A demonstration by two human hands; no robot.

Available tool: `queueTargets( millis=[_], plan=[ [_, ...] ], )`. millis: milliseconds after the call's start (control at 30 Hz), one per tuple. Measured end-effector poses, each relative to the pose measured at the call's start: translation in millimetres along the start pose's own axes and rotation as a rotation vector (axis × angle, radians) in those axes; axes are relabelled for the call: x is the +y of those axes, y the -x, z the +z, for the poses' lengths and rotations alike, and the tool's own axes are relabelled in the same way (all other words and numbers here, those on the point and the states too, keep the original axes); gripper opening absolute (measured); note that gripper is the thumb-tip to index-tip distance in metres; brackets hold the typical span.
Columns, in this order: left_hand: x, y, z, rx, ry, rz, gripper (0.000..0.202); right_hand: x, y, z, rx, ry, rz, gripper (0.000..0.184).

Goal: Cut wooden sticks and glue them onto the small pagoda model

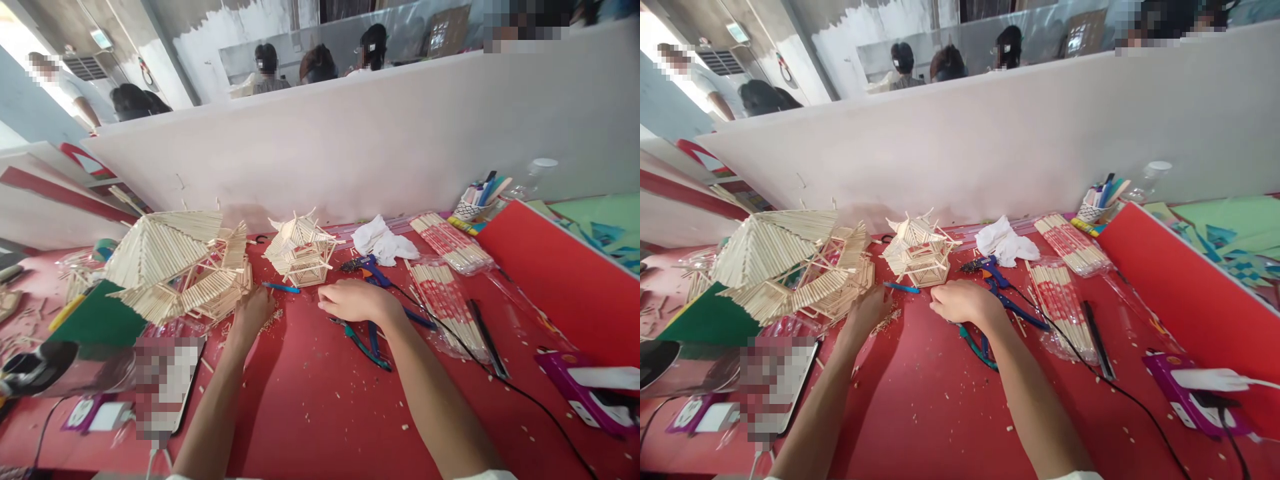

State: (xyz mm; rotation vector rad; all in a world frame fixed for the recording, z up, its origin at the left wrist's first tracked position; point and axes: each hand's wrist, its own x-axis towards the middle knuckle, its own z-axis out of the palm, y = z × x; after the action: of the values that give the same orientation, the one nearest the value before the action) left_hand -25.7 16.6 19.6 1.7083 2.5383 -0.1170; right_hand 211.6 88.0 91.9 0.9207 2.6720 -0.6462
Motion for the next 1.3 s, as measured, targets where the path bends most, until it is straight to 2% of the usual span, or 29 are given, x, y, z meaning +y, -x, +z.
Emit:
queueTargets(
  millis=[167, 300, 367, 433, 600, 667, 800, 967, 1067, 1300],
  plan=[
    [-8, 16, -10.6, 0.041, 0.089, 0.059, 0.019, 3, 3, -2, 0.008, -0.043, -0.030, 0.029],
    [-20, 31, -9.2, 0.064, 0.346, 0.239, 0.013, 1, 3, -2, 0.002, -0.109, -0.074, 0.025],
    [-22, 37, -10.0, 0.019, 0.517, 0.322, 0.009, 1, 2, -2, 0.004, -0.142, -0.113, 0.023],
    [-21, 42, -14.2, -0.055, 0.650, 0.390, 0.019, 1, 0, 0, 0.018, -0.185, -0.166, 0.022],
    [-11, 46, -27.3, -0.194, 0.801, 0.497, 0.035, 3, -10, 5, 0.124, -0.349, -0.238, 0.036],
    [-8, 46, -26.8, -0.212, 0.807, 0.504, 0.037, 2, -15, 7, 0.143, -0.391, -0.269, 0.036],
    [-5, 43, -17.6, -0.222, 0.790, 0.495, 0.039, -7, -23, 10, 0.140, -0.338, -0.339, 0.018],
    [-11, 42, -12.1, -0.238, 0.785, 0.472, 0.037, -13, -21, 7, 0.078, -0.199, -0.270, 0.015],
    [-22, 43, -13.4, -0.241, 0.751, 0.463, 0.036, -6, -11, 2, 0.068, -0.165, -0.217, 0.017],
    [-45, 41, -10.5, -0.201, 0.610, 0.341, 0.040, 18, 8, -8, 0.080, -0.239, -0.109, 0.020]
  ],
)
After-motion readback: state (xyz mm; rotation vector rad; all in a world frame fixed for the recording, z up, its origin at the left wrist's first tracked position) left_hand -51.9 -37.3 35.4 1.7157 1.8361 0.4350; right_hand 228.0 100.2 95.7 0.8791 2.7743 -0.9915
